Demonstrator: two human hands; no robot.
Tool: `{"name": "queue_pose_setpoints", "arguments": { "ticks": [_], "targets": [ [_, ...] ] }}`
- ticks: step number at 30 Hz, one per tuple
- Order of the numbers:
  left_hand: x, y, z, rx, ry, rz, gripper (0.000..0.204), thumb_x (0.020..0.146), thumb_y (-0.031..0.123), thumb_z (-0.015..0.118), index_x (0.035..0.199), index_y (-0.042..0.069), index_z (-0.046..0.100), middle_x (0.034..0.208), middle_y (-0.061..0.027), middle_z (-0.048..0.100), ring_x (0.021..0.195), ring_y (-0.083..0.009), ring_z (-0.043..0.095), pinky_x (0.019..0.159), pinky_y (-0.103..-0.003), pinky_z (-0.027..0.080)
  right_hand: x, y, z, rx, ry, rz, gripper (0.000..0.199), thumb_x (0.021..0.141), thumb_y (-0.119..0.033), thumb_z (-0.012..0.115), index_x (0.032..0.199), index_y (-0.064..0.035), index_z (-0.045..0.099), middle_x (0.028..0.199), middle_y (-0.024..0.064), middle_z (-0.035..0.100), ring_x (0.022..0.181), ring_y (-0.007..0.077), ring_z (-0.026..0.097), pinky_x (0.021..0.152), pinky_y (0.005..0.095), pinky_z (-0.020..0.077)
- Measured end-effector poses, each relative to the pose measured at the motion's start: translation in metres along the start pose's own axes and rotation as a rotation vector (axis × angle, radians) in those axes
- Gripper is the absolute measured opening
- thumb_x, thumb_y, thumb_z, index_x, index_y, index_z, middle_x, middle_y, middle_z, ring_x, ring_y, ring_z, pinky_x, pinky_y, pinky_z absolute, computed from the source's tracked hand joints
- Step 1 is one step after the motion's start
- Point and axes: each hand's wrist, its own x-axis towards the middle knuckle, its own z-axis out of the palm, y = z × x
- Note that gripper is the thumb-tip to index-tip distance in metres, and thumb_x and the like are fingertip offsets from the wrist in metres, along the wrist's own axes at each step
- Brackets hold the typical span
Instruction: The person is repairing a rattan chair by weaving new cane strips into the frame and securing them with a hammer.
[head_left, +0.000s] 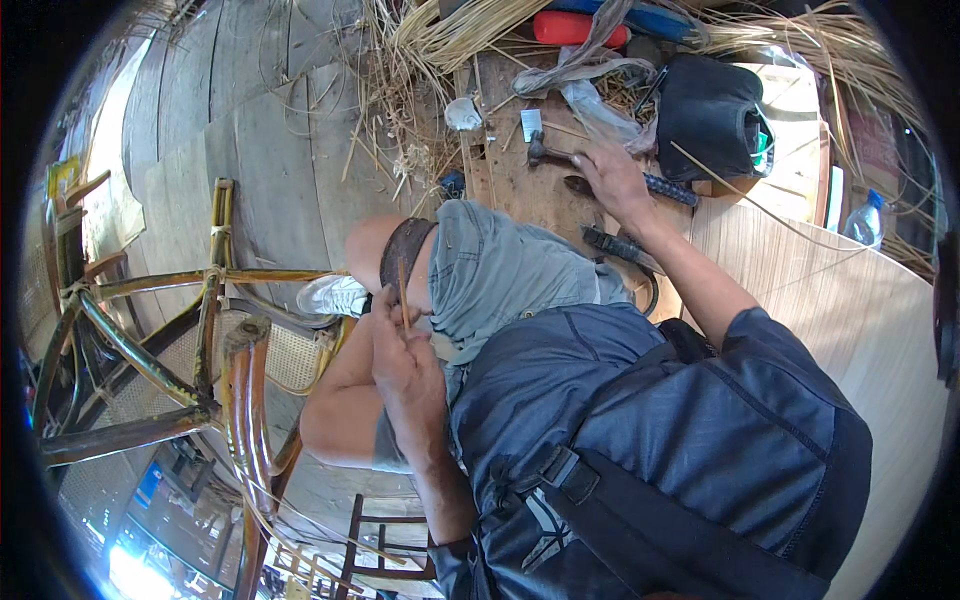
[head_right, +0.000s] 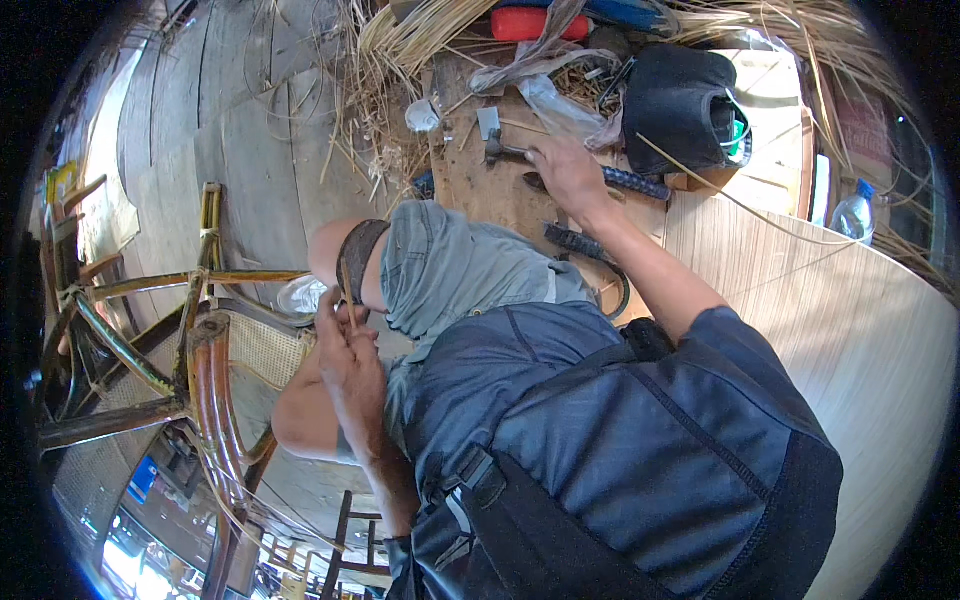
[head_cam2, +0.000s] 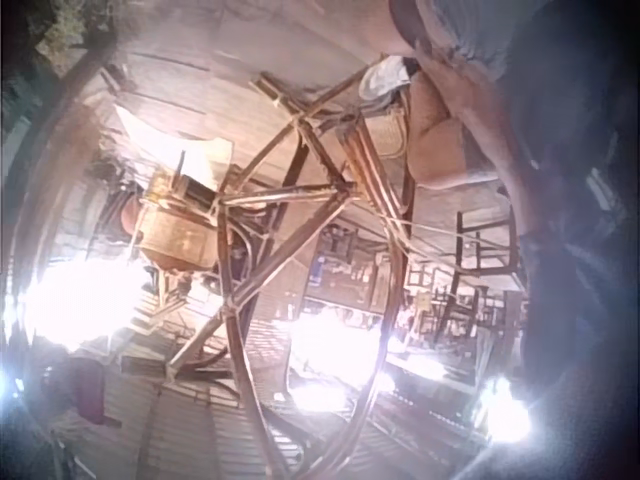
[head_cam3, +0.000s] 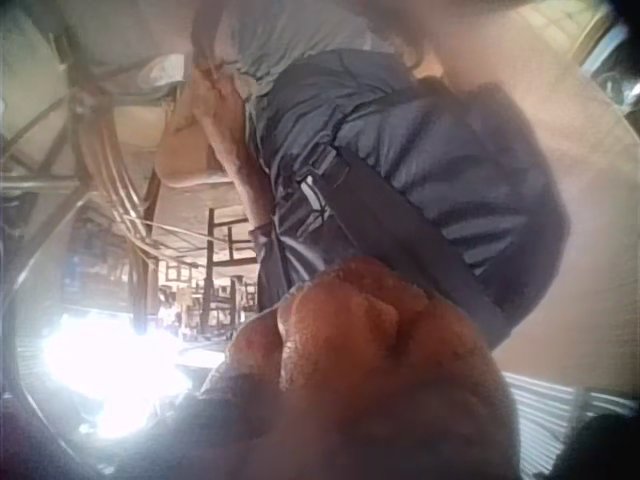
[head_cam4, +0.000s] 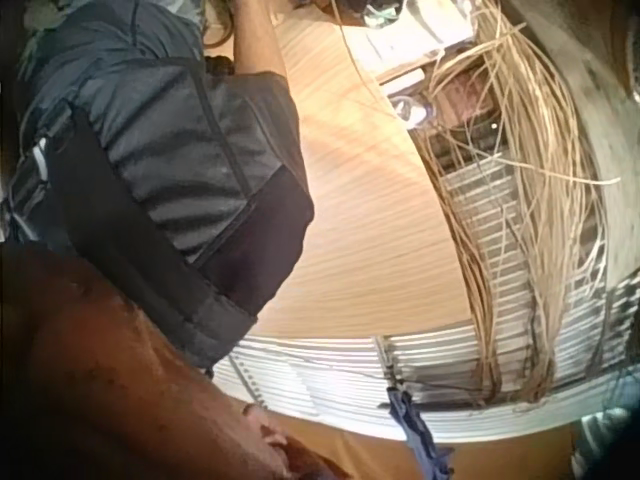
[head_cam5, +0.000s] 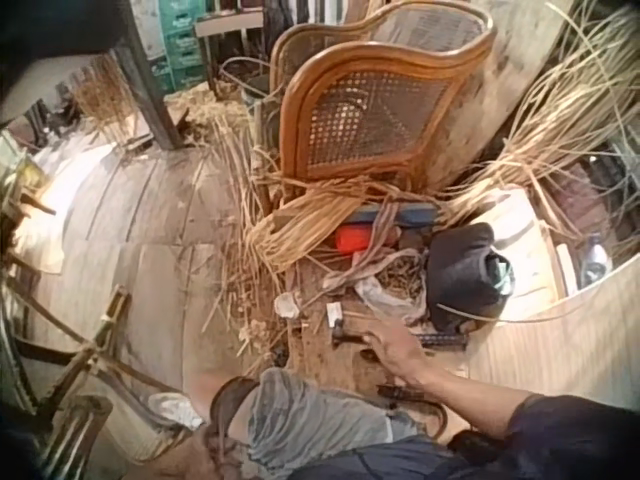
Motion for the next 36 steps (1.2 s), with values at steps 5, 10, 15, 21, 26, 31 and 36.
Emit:
{"name": "queue_pose_setpoints", "arguments": {
  "ticks": [5,10,15,21,26,31,36],
  "targets": [
    [0.034,0.006,0.026,-0.109,0.064,0.120,0.029,0.088,0.007,0.047,0.115,-0.003,0.049,0.085,-0.0101,0.056,0.081,-0.0159,0.054,0.072,-0.027,0.043,0.017,-0.010,0.008,0.098,-0.143,0.235,0.026,0.083,-0.022,0.056,0.102,-0.0046,0.055,0.098,0.0167,0.057,0.094,0.0349,0.052,0.080,0.0420,0.0425],
    [0.066,0.019,0.042,-0.446,-0.185,-0.045,0.026,0.090,0.019,0.054,0.103,-0.003,0.059,0.069,0.0016,0.051,0.059,-0.0038,0.043,0.053,-0.018,0.034,0.054,-0.014,0.036,0.151,0.220,0.067,0.032,0.078,-0.018,0.061,0.107,-0.0074,0.052,0.102,0.0152,0.054,0.097,0.0350,0.051,0.081,0.0426,0.0433],
    [0.091,0.011,0.085,-0.534,-0.196,-0.139,0.023,0.090,0.022,0.055,0.097,0.002,0.063,0.061,0.0103,0.045,0.049,0.0006,0.032,0.045,-0.017,0.024,0.059,-0.019,0.045,0.066,0.298,0.179,0.025,0.077,-0.015,0.061,0.098,-0.0051,0.052,0.098,0.0155,0.054,0.096,0.0347,0.051,0.081,0.0425,0.0435],
    [0.102,0.011,0.112,-0.270,-0.153,0.156,0.028,0.092,0.023,0.051,0.096,-0.003,0.061,0.071,0.0000,0.054,0.067,-0.0070,0.048,0.060,-0.022,0.039,0.034,-0.048,-0.005,0.491,0.080,0.110,0.020,0.080,-0.013,0.059,0.098,-0.0039,0.055,0.072,0.0108,0.057,0.066,0.0204,0.058,0.061,0.0343,0.0461],
    [0.097,0.032,0.125,-0.327,-0.263,0.291,0.030,0.092,0.025,0.048,0.091,-0.004,0.057,0.067,-0.0055,0.055,0.063,-0.0133,0.053,0.058,-0.027,0.043,0.016,-0.062,-0.029,1.099,-0.292,0.359,0.018,0.090,-0.017,0.051,0.096,-0.0016,0.058,0.071,0.0007,0.059,0.059,0.0051,0.054,0.055,0.0202,0.0461],
    [0.105,0.006,0.126,-0.212,-0.546,0.025,0.019,0.089,0.018,0.050,0.093,0.001,0.059,0.068,0.0001,0.053,0.048,-0.0059,0.044,0.045,-0.023,0.036,0.000,-0.014,-0.043,0.819,-0.206,0.401,0.023,0.089,-0.018,0.051,0.102,-0.0014,0.059,0.074,0.0053,0.061,0.065,0.0108,0.057,0.058,0.0239,0.0462],
    [0.112,0.003,0.119,-0.531,-0.506,-0.141,0.019,0.087,0.019,0.053,0.095,0.002,0.056,0.065,-0.0002,0.052,0.043,-0.0043,0.042,0.037,-0.020,0.031,-0.068,0.030,-0.022,0.221,-0.134,0.200,0.018,0.083,-0.014,0.055,0.096,-0.0021,0.059,0.083,0.0173,0.059,0.080,0.0306,0.058,0.072,0.0369,0.0460]
  ]
}}
